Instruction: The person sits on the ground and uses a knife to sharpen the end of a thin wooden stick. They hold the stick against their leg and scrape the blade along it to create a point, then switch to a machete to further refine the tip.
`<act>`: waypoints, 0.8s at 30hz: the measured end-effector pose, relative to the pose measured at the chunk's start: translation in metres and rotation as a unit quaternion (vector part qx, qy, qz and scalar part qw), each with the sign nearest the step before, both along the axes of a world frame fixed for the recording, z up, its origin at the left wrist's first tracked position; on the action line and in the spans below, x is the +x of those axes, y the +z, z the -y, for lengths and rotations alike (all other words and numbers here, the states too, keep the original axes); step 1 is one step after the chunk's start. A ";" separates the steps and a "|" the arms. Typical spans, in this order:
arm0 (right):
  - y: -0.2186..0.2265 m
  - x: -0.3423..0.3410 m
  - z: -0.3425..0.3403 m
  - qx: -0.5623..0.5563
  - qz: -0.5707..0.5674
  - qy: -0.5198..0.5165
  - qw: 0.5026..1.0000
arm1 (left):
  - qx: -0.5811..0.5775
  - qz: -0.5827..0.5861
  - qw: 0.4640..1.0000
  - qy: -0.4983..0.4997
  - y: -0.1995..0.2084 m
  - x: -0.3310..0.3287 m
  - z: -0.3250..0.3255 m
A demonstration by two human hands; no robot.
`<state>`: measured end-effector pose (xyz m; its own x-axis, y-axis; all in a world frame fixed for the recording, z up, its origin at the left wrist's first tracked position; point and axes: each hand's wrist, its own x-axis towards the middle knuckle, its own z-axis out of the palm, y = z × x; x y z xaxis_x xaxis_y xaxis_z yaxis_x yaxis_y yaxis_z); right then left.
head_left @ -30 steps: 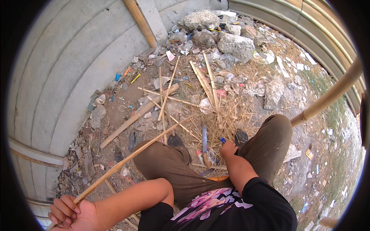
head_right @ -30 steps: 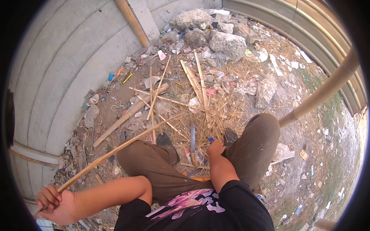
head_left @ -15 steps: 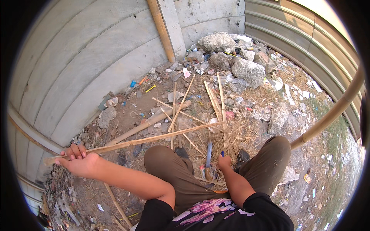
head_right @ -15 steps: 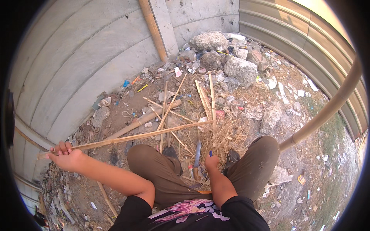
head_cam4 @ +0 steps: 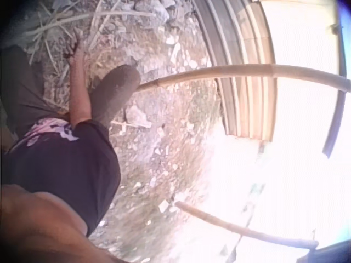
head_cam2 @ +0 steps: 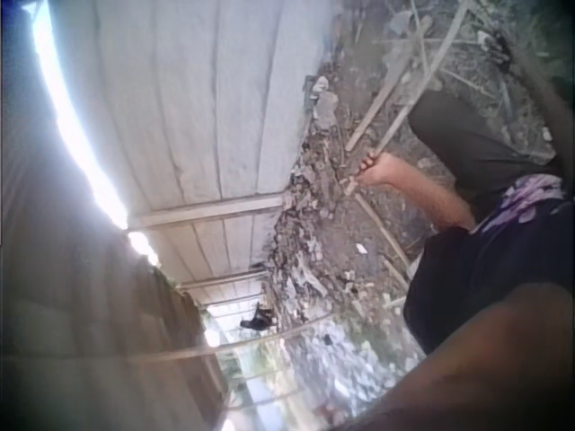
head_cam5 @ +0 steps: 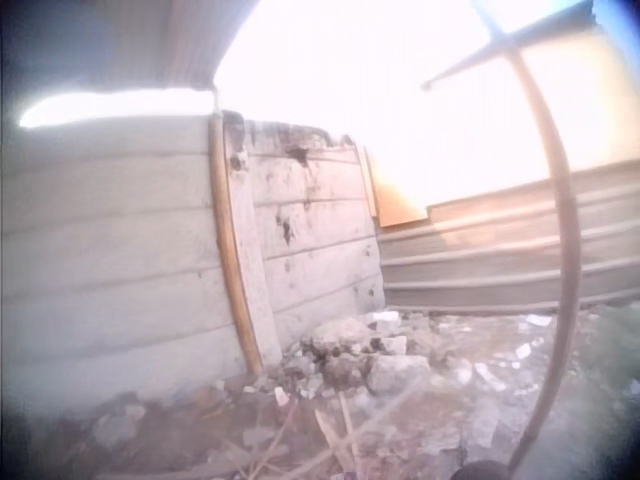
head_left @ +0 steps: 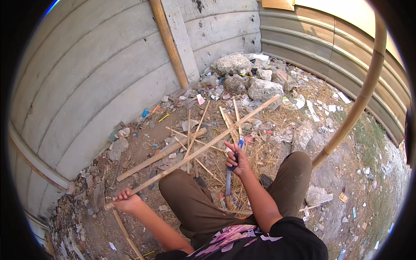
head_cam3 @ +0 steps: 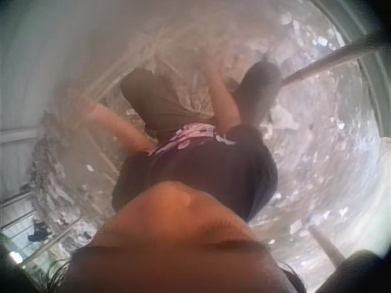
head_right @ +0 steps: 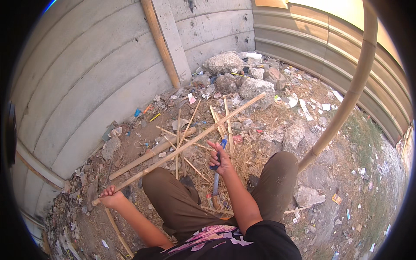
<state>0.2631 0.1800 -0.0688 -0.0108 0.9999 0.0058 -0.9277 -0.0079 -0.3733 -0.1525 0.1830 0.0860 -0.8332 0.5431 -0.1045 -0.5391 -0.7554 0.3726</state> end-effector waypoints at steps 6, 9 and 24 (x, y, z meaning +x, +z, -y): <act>0.103 -0.011 0.013 0.025 0.185 -0.092 0.978 | -0.025 0.055 0.997 -0.043 -0.042 0.028 0.058; 0.113 -0.014 0.009 -0.074 0.250 -0.149 0.954 | -0.018 -0.052 0.995 -0.078 -0.061 0.034 0.082; 0.171 0.015 0.009 0.033 0.328 -0.179 0.927 | -0.340 -0.395 0.673 -0.524 0.001 0.068 0.214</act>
